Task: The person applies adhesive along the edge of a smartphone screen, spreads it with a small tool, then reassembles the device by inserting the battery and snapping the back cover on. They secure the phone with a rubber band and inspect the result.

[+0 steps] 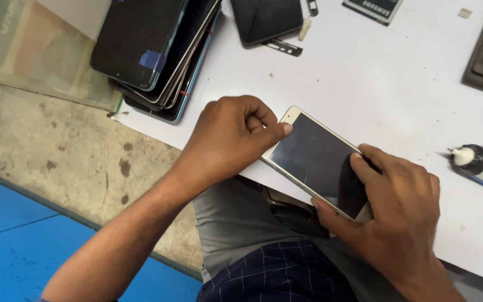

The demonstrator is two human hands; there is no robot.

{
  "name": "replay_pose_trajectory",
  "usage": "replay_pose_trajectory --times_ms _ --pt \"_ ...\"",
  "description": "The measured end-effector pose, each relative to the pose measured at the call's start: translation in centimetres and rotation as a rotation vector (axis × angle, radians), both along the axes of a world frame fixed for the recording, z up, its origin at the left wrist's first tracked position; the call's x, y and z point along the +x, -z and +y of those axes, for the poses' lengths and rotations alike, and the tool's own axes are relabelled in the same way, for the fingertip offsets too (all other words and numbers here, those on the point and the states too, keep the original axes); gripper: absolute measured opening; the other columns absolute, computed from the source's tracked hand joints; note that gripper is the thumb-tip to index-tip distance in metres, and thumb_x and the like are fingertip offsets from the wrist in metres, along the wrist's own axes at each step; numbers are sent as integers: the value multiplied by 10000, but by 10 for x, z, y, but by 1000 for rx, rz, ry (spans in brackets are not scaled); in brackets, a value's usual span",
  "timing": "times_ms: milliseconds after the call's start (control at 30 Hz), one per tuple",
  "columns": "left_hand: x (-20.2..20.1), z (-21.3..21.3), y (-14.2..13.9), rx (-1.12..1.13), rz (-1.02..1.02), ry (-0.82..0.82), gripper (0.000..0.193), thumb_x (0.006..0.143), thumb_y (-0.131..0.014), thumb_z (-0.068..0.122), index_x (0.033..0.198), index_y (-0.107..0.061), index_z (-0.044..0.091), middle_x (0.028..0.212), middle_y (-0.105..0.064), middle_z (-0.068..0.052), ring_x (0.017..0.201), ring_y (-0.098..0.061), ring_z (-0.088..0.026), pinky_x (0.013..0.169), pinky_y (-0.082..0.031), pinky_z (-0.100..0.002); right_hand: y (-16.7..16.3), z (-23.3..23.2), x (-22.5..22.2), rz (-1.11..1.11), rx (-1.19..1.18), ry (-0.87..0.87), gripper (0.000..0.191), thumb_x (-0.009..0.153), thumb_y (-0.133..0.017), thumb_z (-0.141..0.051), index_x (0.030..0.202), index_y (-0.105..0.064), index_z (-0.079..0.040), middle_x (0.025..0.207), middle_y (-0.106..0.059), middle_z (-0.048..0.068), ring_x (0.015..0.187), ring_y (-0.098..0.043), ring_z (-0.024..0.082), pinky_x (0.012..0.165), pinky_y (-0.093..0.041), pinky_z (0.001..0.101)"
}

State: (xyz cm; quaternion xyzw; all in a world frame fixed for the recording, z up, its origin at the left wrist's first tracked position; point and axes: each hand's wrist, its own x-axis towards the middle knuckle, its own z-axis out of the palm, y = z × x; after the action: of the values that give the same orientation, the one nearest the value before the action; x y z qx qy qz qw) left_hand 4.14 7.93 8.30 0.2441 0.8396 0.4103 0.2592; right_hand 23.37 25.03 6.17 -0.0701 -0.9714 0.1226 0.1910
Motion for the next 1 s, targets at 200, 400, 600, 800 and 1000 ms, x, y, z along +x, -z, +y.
replay_pose_trajectory --times_ms 200,400,600,800,1000 --pt "40 14 -4 289 -514 -184 481 890 -723 306 1156 -562 -61 791 -714 -108 622 -712 -122 563 -615 -238 0 -1 12 79 -128 69 690 702 -884 -406 1186 -683 43 1288 -671 182 1163 -610 328 998 -431 457" --pt "79 43 15 580 -493 -179 448 995 -617 222 1229 -518 -147 883 -650 -170 698 -704 -197 613 -666 -288 -5 -1 16 216 -142 143 643 719 -861 -341 1160 -649 75 1225 -654 220 1140 -610 351 972 -478 446" --pt "67 30 10 578 -382 14 359 1001 -610 164 1215 -522 -110 894 -724 -173 768 -765 -176 669 -664 -271 -5 16 24 146 -1067 288 388 969 -655 -311 1241 -650 -35 1005 -687 36 869 -645 85 717 -527 186" --pt "61 48 -2 677 -477 -85 309 984 -644 144 1202 -613 -73 841 -732 -127 726 -712 -142 665 -617 -295 5 15 19 191 -1069 356 293 1023 -645 -245 1054 -745 29 748 -653 -23 682 -527 35 604 -434 184" --pt "64 56 10 735 -523 -152 272 980 -643 113 1175 -645 -78 885 -744 -86 794 -706 -111 745 -602 -267 4 6 7 285 -1170 333 291 1025 -622 -236 1060 -730 32 776 -681 -42 696 -550 16 611 -447 176"
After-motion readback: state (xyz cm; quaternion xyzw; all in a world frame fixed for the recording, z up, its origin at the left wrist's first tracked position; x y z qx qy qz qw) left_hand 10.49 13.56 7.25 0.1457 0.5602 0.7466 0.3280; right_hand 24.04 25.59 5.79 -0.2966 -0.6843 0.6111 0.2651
